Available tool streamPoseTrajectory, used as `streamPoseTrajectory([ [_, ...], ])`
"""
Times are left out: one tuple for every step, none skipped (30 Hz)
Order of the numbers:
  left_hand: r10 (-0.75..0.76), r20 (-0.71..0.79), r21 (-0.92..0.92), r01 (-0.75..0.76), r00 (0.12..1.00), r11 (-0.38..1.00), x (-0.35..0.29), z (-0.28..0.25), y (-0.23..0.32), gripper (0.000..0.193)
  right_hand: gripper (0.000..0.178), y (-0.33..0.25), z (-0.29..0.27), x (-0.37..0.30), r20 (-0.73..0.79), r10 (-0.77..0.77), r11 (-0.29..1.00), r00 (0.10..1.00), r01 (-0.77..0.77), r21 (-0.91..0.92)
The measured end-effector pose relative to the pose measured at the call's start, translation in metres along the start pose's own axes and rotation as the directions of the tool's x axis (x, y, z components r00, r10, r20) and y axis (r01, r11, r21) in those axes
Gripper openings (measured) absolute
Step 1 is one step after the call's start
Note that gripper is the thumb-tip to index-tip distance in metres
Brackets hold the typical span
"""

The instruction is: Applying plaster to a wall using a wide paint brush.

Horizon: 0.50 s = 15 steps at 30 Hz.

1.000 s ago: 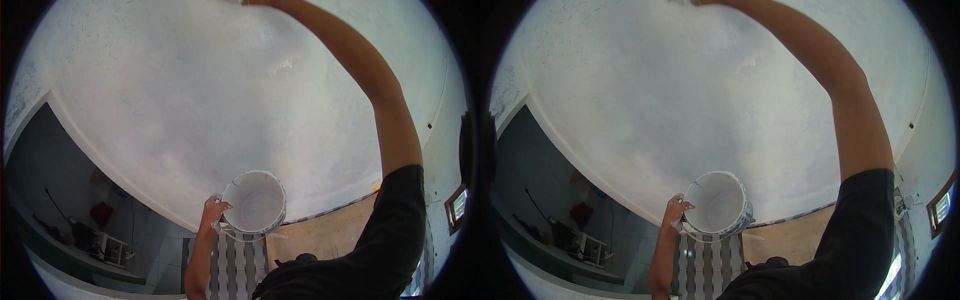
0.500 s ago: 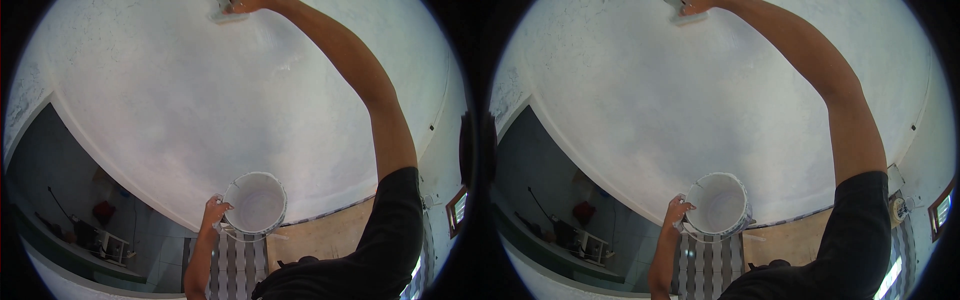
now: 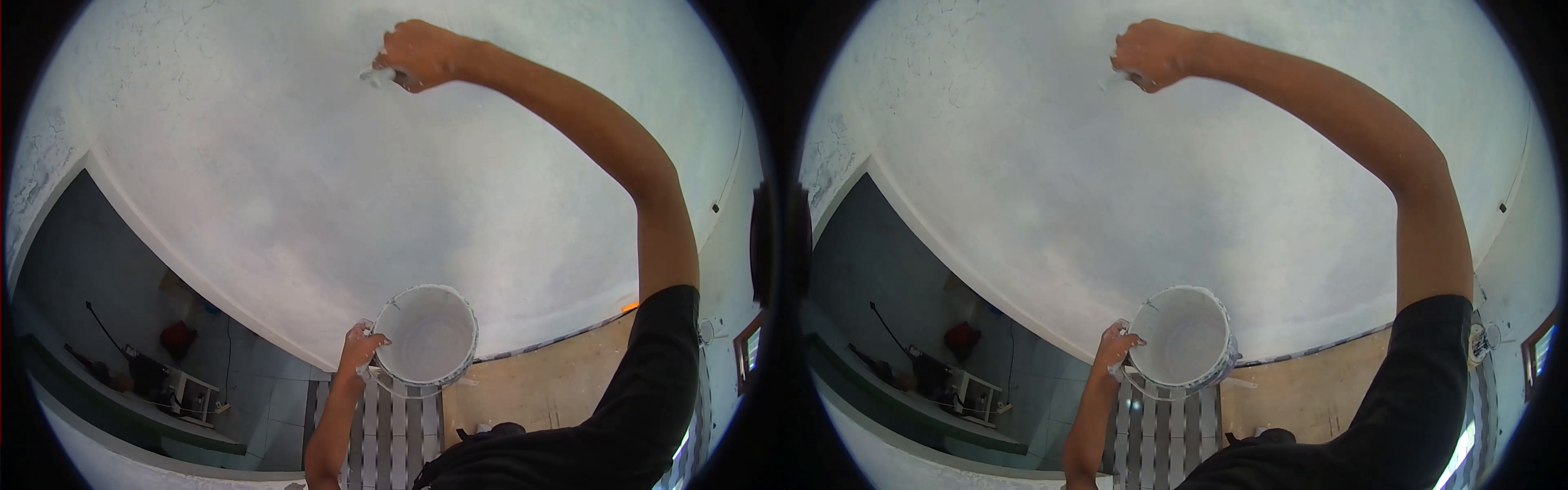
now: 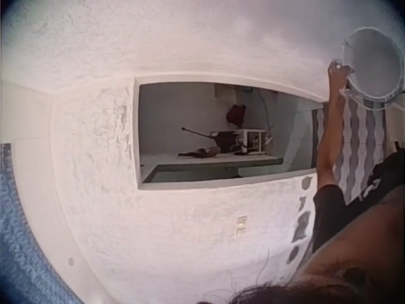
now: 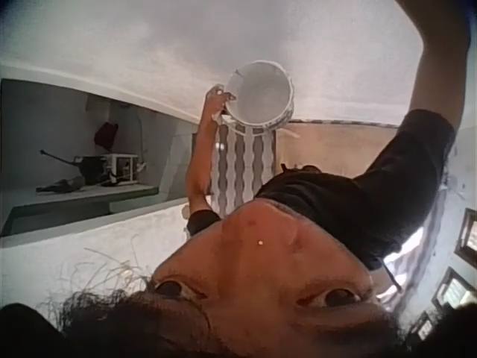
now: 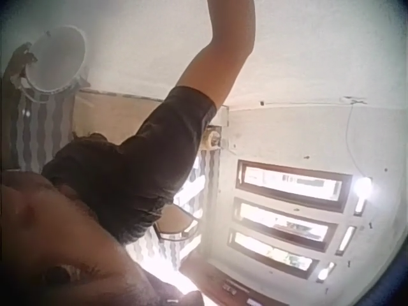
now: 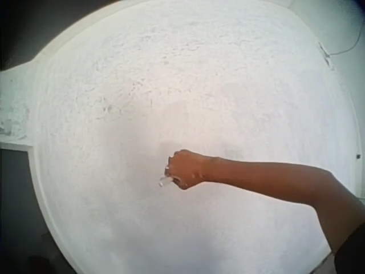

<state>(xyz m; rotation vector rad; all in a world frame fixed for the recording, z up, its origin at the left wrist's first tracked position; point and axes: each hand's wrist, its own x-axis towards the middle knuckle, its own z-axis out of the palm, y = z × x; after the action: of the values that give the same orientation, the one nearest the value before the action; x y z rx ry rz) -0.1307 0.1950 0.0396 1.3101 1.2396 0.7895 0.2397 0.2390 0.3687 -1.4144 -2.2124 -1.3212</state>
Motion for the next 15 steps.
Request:
streamPoseTrajectory([
  [-0.005, 0.003, 0.000, 0.005, 1.000, 1.000, -0.001, 0.001, 0.001, 0.028, 0.014, 0.004, 0.002, 0.003, 0.006, 0.000, 1.000, 1.000, 0.000, 0.002],
  [0.002, 0.004, 0.023, -0.002, 1.000, 1.000, -0.002, 0.005, 0.008, 0.026, 0.025, 0.019, 0.007, 0.009, 0.007, 0.085, 0.983, 0.996, -0.085, 0.165],
  [0.005, 0.007, 0.046, -0.006, 1.000, 0.999, -0.001, 0.009, 0.010, 0.024, 0.037, 0.037, 0.015, 0.018, 0.025, 0.168, 0.932, 0.985, -0.167, 0.321],
  [0.007, 0.012, 0.047, -0.007, 1.000, 0.999, 0.001, 0.009, 0.010, 0.024, 0.027, 0.064, 0.015, 0.036, 0.082, 0.080, 0.939, 0.993, -0.102, 0.328],
  [0.007, 0.008, 0.049, -0.007, 1.000, 0.999, 0.002, 0.006, 0.007, 0.025, 0.035, 0.076, 0.019, 0.047, -0.014, 0.215, 0.863, 0.976, -0.184, 0.471],
  [0.010, 0.010, 0.051, -0.010, 1.000, 0.999, 0.002, 0.003, 0.007, 0.025, 0.036, 0.080, 0.007, 0.049, -0.027, 0.243, 0.829, 0.970, -0.193, 0.525],
  [0.013, 0.008, 0.048, -0.013, 1.000, 0.999, -0.002, 0.002, 0.008, 0.025, 0.038, 0.085, -0.007, 0.051, -0.039, 0.271, 0.792, 0.962, -0.200, 0.577],
  [-0.004, 0.016, 0.039, 0.004, 1.000, 0.999, -0.006, 0.006, 0.013, 0.025, 0.038, 0.091, -0.013, 0.053, -0.043, 0.269, 0.795, 0.962, -0.197, 0.574],
  [-0.022, 0.024, 0.031, 0.021, 0.999, 0.999, -0.008, 0.008, 0.015, 0.026, 0.039, 0.096, -0.018, 0.055, -0.073, 0.339, 0.778, 0.938, -0.236, 0.582],
  [-0.019, 0.024, 0.029, 0.018, 1.000, 0.999, -0.007, 0.008, 0.015, 0.026, 0.040, 0.100, -0.022, 0.057, -0.102, 0.408, 0.758, 0.907, -0.274, 0.592],
  [-0.024, 0.040, 0.008, 0.023, 0.999, 1.000, -0.007, 0.008, 0.013, 0.026, 0.040, 0.104, -0.024, 0.061, -0.105, 0.407, 0.759, 0.907, -0.272, 0.591],
  [-0.029, 0.056, -0.012, 0.030, 0.998, 0.999, -0.006, 0.008, 0.011, 0.026, 0.040, 0.108, -0.025, 0.066, -0.158, 0.391, 0.824, 0.907, -0.268, 0.500],
  [-0.029, 0.057, -0.012, 0.029, 0.998, 0.999, -0.005, 0.008, 0.008, 0.026, 0.041, 0.111, -0.024, 0.068, -0.209, 0.369, 0.877, 0.906, -0.265, 0.401],
  [-0.018, 0.050, -0.011, 0.019, 0.999, 1.000, -0.004, 0.005, 0.005, 0.027, 0.036, 0.105, -0.021, 0.070, -0.303, 0.362, 0.925, 0.882, -0.298, 0.236],
  [-0.009, 0.044, -0.010, 0.009, 0.999, 1.000, -0.003, 0.003, 0.003, 0.028, 0.036, 0.099, -0.016, 0.069, -0.303, 0.361, 0.925, 0.882, -0.296, 0.240],
])
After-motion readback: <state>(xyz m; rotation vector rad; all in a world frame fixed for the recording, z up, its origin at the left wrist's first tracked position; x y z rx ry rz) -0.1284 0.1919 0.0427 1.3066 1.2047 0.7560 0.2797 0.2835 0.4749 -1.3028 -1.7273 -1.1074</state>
